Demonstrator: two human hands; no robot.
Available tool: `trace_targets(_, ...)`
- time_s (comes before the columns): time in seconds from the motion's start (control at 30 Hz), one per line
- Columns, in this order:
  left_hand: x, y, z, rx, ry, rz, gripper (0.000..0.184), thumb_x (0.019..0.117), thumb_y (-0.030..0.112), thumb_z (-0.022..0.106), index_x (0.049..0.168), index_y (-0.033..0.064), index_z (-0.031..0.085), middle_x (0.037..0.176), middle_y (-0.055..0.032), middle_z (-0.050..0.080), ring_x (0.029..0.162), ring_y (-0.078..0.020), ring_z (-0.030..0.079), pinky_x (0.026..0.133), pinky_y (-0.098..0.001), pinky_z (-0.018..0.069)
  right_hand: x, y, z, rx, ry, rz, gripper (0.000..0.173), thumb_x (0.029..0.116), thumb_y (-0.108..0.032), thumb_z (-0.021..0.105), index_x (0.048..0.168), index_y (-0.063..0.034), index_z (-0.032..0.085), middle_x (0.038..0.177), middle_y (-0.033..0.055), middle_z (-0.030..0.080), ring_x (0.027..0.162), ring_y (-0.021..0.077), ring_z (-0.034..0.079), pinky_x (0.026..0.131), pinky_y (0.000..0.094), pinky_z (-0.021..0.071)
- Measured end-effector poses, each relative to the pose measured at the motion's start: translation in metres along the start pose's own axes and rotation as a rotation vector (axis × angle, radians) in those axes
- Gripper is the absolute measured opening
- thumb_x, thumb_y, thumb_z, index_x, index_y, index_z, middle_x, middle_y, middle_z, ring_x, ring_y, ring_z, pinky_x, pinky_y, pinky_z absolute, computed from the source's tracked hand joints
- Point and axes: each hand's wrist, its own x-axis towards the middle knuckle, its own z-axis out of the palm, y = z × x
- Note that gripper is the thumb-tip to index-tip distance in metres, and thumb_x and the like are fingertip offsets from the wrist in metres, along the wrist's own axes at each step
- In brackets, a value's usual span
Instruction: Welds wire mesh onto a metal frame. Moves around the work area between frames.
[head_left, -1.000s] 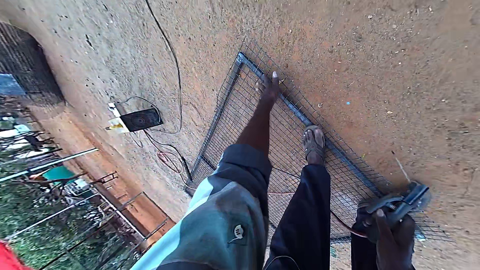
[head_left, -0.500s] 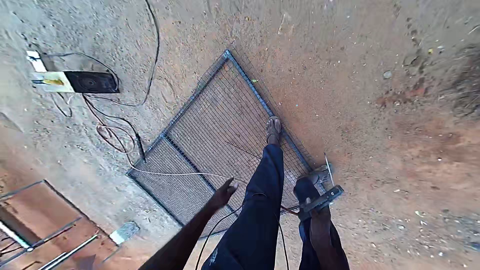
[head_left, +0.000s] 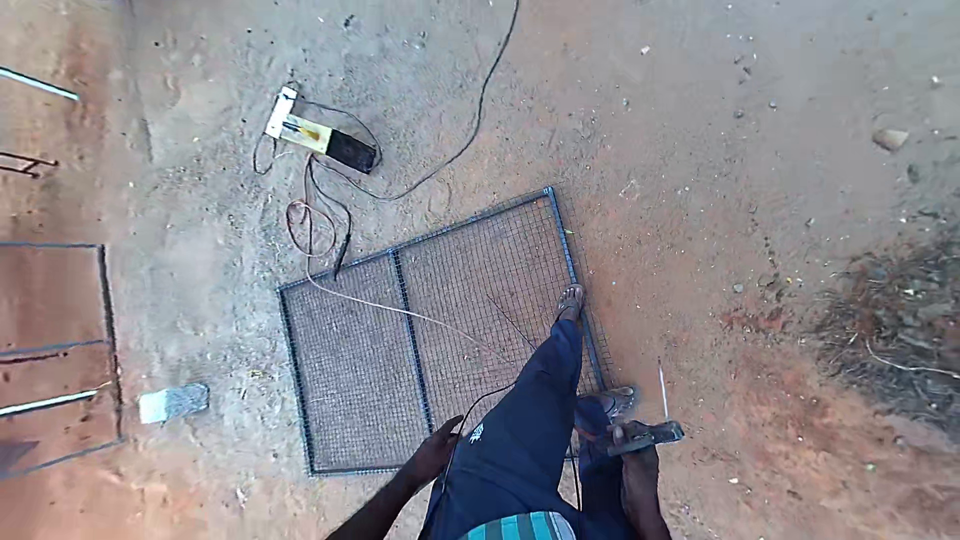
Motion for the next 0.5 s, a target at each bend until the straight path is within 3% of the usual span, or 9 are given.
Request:
trace_targets(0.27, -0.033, -0.038, 0.011, -0.189, 0.114, -0.06, 0.061, 0.1057, 0.038, 0.05, 0.161, 0.0167, 0.033, 0.123, -0.0182, 0.07, 0.112, -0.0305, 0.069, 0.103, -0.0538, 0.0522, 0.018, -0.063, -0.004, -0.183, -0.059, -0.108, 0.039, 0.092, -0.013, 0.074, 0.124, 0.0024, 0.057, 0.103, 0.0191, 0.071, 0.086, 0.0262, 0.069, 0.068, 0.0387, 0.0594)
trace_targets(0.5, -0.052, -0.072, 0.031, -0.412, 0.142, -0.109, 0.07, 0.1033, 0.048, 0.055, 0.161, 0.015, 0.032, 0.125, -0.0209, 0.068, 0.113, -0.0329, 0.068, 0.102, -0.0535, 0.0522, 0.039, -0.104, 0.028, -0.332, -0.201, -0.098, 0.038, 0.0913, -0.015, 0.075, 0.12, 0.0021, 0.058, 0.101, 0.0211, 0.071, 0.08, 0.027, 0.068, 0.06, 0.0358, 0.0568)
